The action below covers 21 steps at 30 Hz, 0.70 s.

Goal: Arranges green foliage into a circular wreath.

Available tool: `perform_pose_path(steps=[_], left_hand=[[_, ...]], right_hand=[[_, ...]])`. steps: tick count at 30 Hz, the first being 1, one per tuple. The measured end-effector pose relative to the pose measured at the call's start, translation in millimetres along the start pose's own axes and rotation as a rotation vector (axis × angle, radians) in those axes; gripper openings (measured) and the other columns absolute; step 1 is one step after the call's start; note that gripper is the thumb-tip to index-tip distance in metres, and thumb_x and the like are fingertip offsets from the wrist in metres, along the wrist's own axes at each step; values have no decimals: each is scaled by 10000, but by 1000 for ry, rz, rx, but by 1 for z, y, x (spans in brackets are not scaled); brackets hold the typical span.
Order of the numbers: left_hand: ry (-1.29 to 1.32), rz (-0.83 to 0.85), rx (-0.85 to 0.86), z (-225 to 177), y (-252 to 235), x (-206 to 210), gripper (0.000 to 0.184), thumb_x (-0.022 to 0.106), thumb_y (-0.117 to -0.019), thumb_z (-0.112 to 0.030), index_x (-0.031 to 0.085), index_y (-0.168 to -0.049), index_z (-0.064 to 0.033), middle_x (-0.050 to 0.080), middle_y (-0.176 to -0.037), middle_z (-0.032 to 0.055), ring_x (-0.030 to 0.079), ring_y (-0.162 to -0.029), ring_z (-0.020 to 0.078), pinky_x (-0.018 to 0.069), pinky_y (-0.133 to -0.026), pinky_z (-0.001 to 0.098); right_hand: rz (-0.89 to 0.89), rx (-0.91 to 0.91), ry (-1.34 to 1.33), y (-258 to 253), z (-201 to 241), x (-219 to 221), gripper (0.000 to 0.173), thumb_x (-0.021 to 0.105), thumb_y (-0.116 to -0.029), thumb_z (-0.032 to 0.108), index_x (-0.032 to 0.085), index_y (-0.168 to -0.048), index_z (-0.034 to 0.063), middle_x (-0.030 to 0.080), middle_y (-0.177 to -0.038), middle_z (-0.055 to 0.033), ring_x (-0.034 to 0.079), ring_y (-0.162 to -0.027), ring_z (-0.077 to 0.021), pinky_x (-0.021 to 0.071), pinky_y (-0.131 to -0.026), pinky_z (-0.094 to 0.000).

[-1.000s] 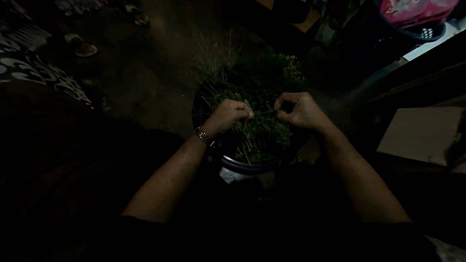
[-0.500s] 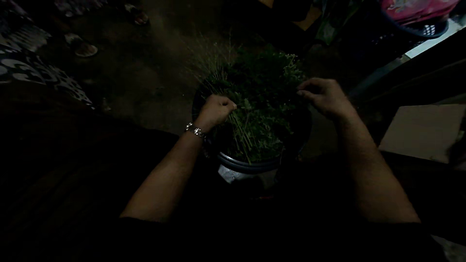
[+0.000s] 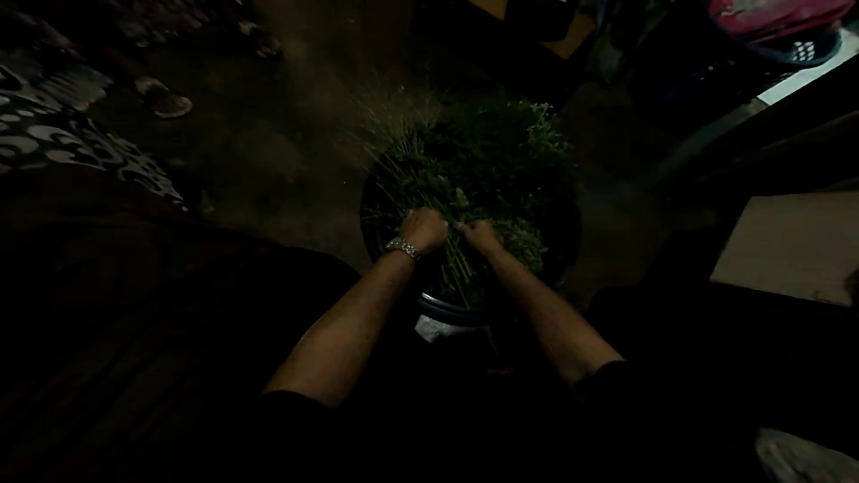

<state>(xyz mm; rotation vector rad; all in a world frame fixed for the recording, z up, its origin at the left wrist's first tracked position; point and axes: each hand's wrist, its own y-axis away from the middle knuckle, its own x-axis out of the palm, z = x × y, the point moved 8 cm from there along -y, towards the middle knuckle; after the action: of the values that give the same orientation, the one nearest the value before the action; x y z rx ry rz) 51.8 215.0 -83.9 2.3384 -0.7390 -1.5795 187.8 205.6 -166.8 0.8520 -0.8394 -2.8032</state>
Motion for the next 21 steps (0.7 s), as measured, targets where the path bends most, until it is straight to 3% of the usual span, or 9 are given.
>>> perform_pose_path(steps=[4, 6, 8, 11, 14, 17, 21], left_hand=[[171, -11, 11, -3, -4, -4, 383, 425, -1107, -225, 619, -1320, 29, 625, -1284, 273, 591, -1235, 416, 441, -1054, 595], [238, -27, 16, -5, -6, -3, 385, 427, -1109, -217, 624, -1320, 38, 620, -1296, 280, 588, -1244, 412, 434, -1067, 583], [307, -55, 27, -7, -7, 0, 390, 428, -1113, -237, 660, -1227, 56, 651, -1202, 277, 627, -1149, 401, 467, -1013, 572], [440, -57, 47, -7, -11, 4, 401, 441, -1108, -252, 665, -1160, 78, 653, -1142, 267, 632, -1081, 356, 473, -988, 526], [492, -93, 62, -10, -10, -3, 382, 473, -1097, -253, 671, -1137, 70, 653, -1121, 249, 630, -1041, 324, 478, -964, 495], [550, -146, 90, -15, -6, -11, 345, 533, -1078, -241, 677, -1217, 41, 669, -1204, 230, 641, -1136, 312, 472, -1036, 474], [552, -225, 135, -23, -1, -18, 283, 609, -1037, -212, 692, -1177, 20, 688, -1146, 198, 660, -1072, 280, 495, -998, 452]], right_hand=[[-81, -3, -183, 6, 1, 0, 359, 585, -1059, 283, 666, -1226, -24, 676, -1173, -241, 656, -1092, -355, 514, -963, -536], [-120, -9, -263, 22, 6, -6, 311, 584, -1054, 241, 669, -1192, -24, 675, -1099, -214, 647, -980, -292, 524, -884, -463], [-143, -24, -317, 35, 9, -11, 304, 562, -1065, 227, 670, -1183, -31, 675, -1073, -192, 638, -931, -242, 525, -850, -412], [-131, -54, -328, 50, 15, -10, 320, 537, -1076, 217, 651, -1211, -49, 670, -1101, -192, 636, -960, -232, 521, -874, -400], [-110, -82, -343, 60, 24, -4, 317, 527, -1078, 210, 639, -1223, -49, 668, -1059, -188, 636, -900, -232, 533, -830, -402], [-82, -73, -401, 65, 28, 3, 307, 515, -1083, 202, 615, -1219, -54, 640, -933, -152, 611, -724, -187, 545, -693, -350], [-58, -21, -470, 69, 29, 7, 313, 472, -1104, 207, 597, -1224, -54, 602, -851, -114, 589, -649, -156, 539, -635, -312]])
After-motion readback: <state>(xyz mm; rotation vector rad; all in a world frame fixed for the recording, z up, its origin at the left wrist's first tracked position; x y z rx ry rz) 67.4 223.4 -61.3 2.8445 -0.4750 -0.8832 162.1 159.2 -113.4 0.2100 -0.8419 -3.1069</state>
